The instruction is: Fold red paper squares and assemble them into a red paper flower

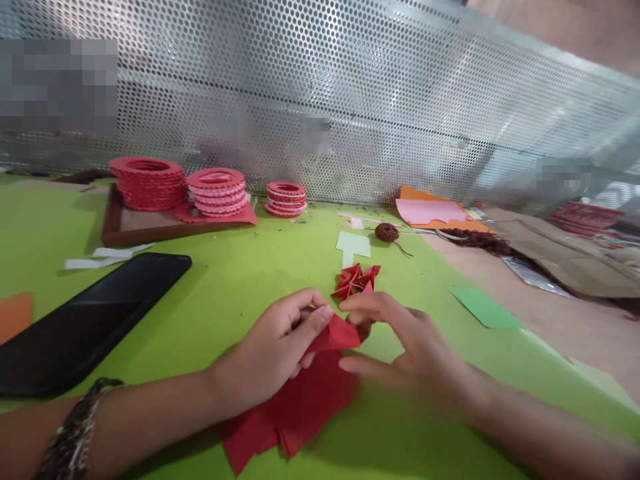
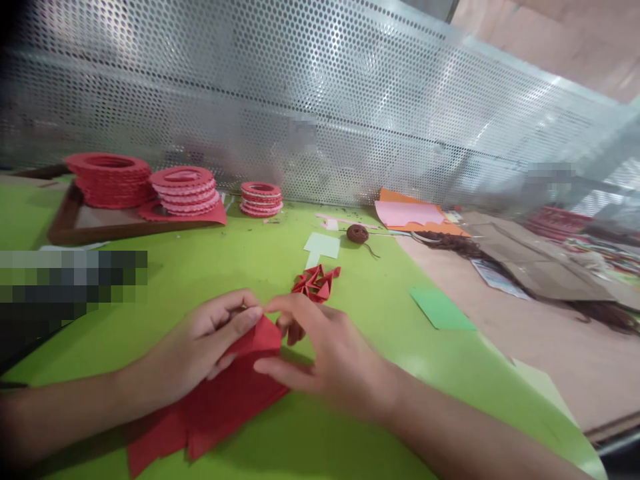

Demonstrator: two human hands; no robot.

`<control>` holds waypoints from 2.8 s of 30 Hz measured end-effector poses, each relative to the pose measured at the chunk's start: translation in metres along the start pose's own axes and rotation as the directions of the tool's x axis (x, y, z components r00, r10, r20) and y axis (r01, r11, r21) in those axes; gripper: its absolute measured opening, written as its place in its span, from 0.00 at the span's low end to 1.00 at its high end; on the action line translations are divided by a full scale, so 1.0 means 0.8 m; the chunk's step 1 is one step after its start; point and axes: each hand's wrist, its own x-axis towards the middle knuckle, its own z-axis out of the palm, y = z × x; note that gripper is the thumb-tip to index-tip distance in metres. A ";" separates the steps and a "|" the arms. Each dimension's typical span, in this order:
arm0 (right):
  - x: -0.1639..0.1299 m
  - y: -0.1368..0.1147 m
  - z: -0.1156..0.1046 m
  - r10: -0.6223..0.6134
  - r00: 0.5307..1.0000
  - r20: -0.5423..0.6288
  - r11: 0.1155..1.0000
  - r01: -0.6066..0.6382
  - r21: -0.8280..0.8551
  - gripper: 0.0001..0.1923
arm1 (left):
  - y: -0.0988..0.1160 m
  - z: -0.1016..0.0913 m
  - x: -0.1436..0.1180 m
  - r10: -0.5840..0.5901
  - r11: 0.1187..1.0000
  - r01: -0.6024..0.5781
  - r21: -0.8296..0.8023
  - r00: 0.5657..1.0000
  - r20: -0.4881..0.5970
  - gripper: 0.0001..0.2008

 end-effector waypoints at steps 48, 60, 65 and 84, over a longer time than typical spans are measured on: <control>0.014 -0.006 -0.002 0.450 0.862 0.231 0.436 -0.438 0.786 0.08 | 0.004 0.002 -0.005 0.142 0.933 -0.139 0.331 0.990 0.016 0.19; 0.005 -0.015 0.000 0.366 0.929 -0.053 0.852 -0.311 0.420 0.04 | 0.003 0.002 -0.006 0.049 0.956 -0.061 0.287 0.998 0.048 0.21; 0.002 -0.015 0.003 0.332 0.933 -0.137 0.893 -0.264 0.365 0.03 | 0.008 0.002 -0.006 0.046 0.949 -0.058 0.309 0.998 0.048 0.20; -0.009 -0.011 -0.015 -0.458 0.889 0.004 0.815 0.422 -0.397 0.16 | -0.002 0.002 0.000 0.085 0.996 -0.080 -0.050 0.990 0.116 0.15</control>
